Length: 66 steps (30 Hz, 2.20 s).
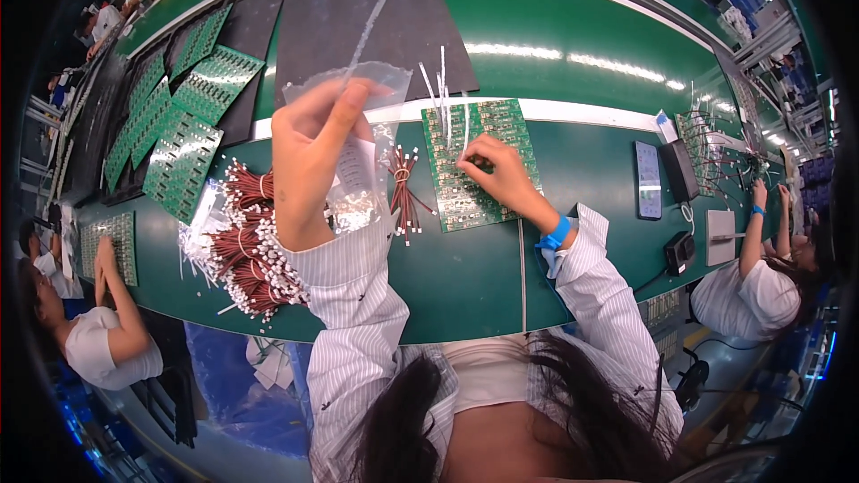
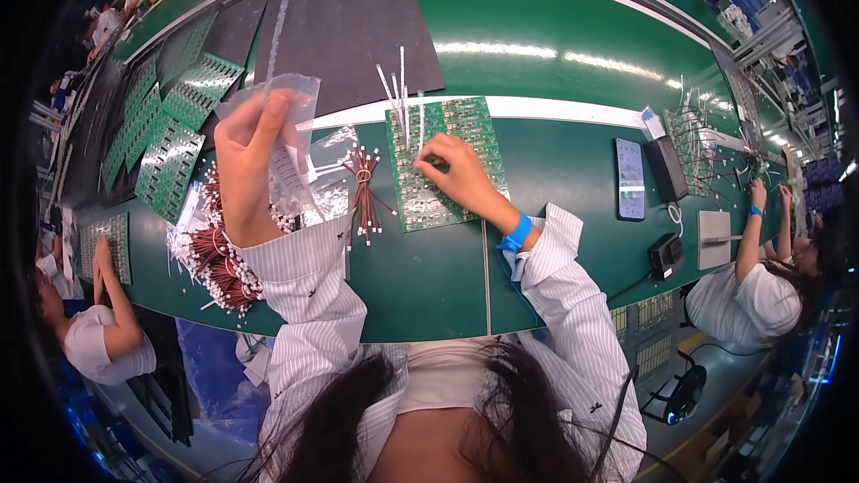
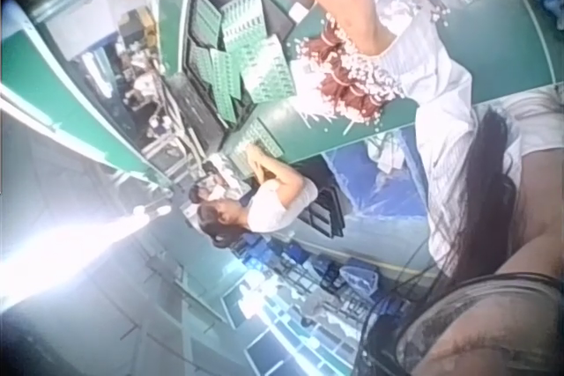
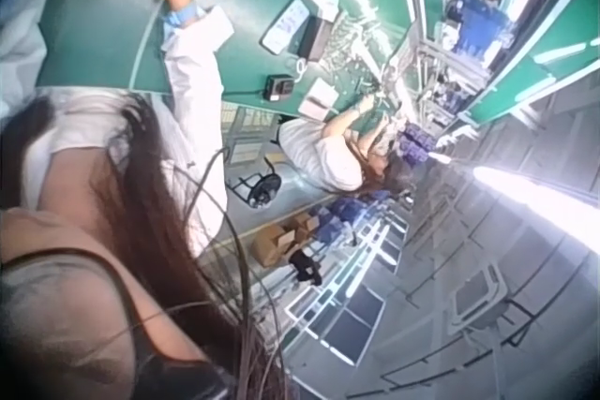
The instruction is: The person assembles electronic components and a wiring harness onto a printed circuit board by hand.
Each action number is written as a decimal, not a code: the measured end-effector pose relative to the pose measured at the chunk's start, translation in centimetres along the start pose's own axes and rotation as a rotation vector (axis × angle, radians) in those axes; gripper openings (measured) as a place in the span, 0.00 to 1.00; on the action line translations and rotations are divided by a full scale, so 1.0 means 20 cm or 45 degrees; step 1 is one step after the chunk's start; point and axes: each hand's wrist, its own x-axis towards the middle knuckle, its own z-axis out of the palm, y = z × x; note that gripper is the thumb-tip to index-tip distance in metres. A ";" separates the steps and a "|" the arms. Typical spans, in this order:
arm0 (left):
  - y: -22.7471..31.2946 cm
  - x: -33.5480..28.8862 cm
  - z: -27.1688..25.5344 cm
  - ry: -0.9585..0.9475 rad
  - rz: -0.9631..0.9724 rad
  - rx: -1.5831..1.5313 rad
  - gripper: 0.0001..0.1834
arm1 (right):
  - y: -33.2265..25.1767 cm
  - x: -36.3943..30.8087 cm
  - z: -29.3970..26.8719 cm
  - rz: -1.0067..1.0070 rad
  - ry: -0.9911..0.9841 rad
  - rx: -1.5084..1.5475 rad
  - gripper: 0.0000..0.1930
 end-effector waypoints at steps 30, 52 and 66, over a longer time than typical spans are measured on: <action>-0.02 0.02 0.04 -0.066 0.072 0.101 0.15 | 0.01 -0.01 0.05 -0.439 0.069 -0.640 0.04; -0.03 0.04 0.06 -0.149 -0.018 0.054 0.12 | 0.04 0.00 0.11 -0.627 0.134 -0.698 0.10; -0.07 0.03 0.16 -0.463 -0.071 0.156 0.11 | -0.24 0.05 -0.17 -0.185 0.246 0.039 0.07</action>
